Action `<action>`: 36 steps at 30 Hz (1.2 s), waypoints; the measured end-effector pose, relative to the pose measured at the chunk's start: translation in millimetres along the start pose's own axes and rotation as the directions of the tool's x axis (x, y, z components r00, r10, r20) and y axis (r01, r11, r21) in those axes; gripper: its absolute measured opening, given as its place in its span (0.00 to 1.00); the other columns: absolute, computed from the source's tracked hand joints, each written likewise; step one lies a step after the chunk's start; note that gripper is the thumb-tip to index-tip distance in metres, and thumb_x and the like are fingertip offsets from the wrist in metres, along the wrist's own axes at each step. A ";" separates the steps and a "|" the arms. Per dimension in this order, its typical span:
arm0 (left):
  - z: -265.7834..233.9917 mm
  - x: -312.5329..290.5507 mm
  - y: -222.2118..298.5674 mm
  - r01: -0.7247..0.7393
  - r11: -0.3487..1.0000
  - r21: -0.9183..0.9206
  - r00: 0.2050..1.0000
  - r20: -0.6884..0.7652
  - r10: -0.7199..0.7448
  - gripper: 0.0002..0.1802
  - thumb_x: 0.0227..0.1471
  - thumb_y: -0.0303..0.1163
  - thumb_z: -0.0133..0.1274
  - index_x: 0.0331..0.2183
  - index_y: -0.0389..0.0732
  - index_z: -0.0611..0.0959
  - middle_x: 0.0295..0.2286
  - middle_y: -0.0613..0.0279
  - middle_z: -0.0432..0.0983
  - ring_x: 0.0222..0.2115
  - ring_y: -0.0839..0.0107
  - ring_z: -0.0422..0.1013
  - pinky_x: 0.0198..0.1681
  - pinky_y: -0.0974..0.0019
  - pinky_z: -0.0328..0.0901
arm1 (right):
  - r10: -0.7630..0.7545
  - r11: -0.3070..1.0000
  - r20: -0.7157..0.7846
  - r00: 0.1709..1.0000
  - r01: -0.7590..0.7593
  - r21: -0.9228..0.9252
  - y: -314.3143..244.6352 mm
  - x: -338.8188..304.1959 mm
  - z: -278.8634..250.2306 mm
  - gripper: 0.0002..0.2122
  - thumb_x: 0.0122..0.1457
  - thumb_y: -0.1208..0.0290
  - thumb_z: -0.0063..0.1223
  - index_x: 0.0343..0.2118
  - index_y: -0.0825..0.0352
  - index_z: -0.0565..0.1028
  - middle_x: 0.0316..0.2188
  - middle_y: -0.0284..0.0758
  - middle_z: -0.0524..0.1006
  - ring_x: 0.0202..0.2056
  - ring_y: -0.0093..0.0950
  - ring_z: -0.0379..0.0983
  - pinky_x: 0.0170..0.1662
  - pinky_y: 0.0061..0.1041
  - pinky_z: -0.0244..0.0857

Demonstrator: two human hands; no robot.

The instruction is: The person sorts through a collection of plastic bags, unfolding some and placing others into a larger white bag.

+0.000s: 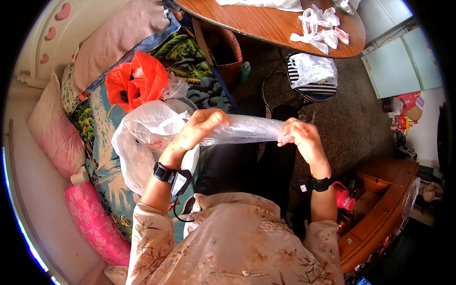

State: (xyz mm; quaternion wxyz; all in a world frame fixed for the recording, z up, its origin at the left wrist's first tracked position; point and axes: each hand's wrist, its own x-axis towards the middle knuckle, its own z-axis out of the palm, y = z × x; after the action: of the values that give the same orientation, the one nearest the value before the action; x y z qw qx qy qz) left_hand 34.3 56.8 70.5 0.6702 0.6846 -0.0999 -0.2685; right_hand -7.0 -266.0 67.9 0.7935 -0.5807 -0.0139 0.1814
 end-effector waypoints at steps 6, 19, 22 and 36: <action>-1.3 2.6 1.5 0.126 0.960 0.252 0.992 -0.012 -0.127 0.16 0.53 0.29 0.60 0.43 0.34 0.81 0.32 0.65 0.79 0.33 0.80 0.71 0.38 0.72 0.67 | 0.016 0.952 -0.101 0.995 -0.046 -0.303 -1.8 8.8 12.4 0.04 0.58 0.84 0.52 0.35 0.72 0.76 0.33 0.33 0.75 0.28 0.19 0.74 0.27 0.18 0.69; -24.2 -6.4 -14.2 0.013 1.000 -0.002 0.999 -0.050 -0.013 0.09 0.57 0.23 0.48 0.35 0.36 0.83 0.28 0.72 0.75 0.27 0.85 0.66 0.31 0.77 0.62 | -0.433 0.824 -0.058 0.899 0.370 -0.429 -9.0 1.3 21.3 0.11 0.61 0.83 0.49 0.21 0.71 0.77 0.35 0.36 0.73 0.23 0.15 0.68 0.22 0.12 0.61; -45.9 -7.0 -13.7 0.013 0.986 0.166 0.993 -0.120 0.007 0.07 0.52 0.22 0.47 0.31 0.35 0.80 0.25 0.72 0.71 0.27 0.78 0.66 0.33 0.73 0.63 | -0.490 0.767 -0.060 0.870 0.398 -0.504 -13.0 2.0 26.8 0.11 0.62 0.83 0.49 0.22 0.72 0.76 0.35 0.36 0.73 0.23 0.15 0.69 0.23 0.13 0.62; 83.0 31.2 -36.4 -0.275 0.252 0.928 0.918 0.176 0.355 0.04 0.49 0.30 0.51 0.26 0.41 0.75 0.16 0.57 0.75 0.17 0.60 0.75 0.18 0.59 0.67 | -0.291 0.284 0.180 0.940 0.265 -0.922 -29.6 -9.7 48.4 0.21 0.43 0.82 0.57 0.43 0.65 0.73 0.52 0.45 0.65 0.53 0.46 0.63 0.58 0.43 0.55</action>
State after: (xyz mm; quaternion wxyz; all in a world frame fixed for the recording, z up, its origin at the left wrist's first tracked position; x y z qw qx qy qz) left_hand 10.6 -27.4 31.4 0.1907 0.9180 -0.3477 0.0027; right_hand -19.3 -232.2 112.9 0.3346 -0.9194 -0.2067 -0.0071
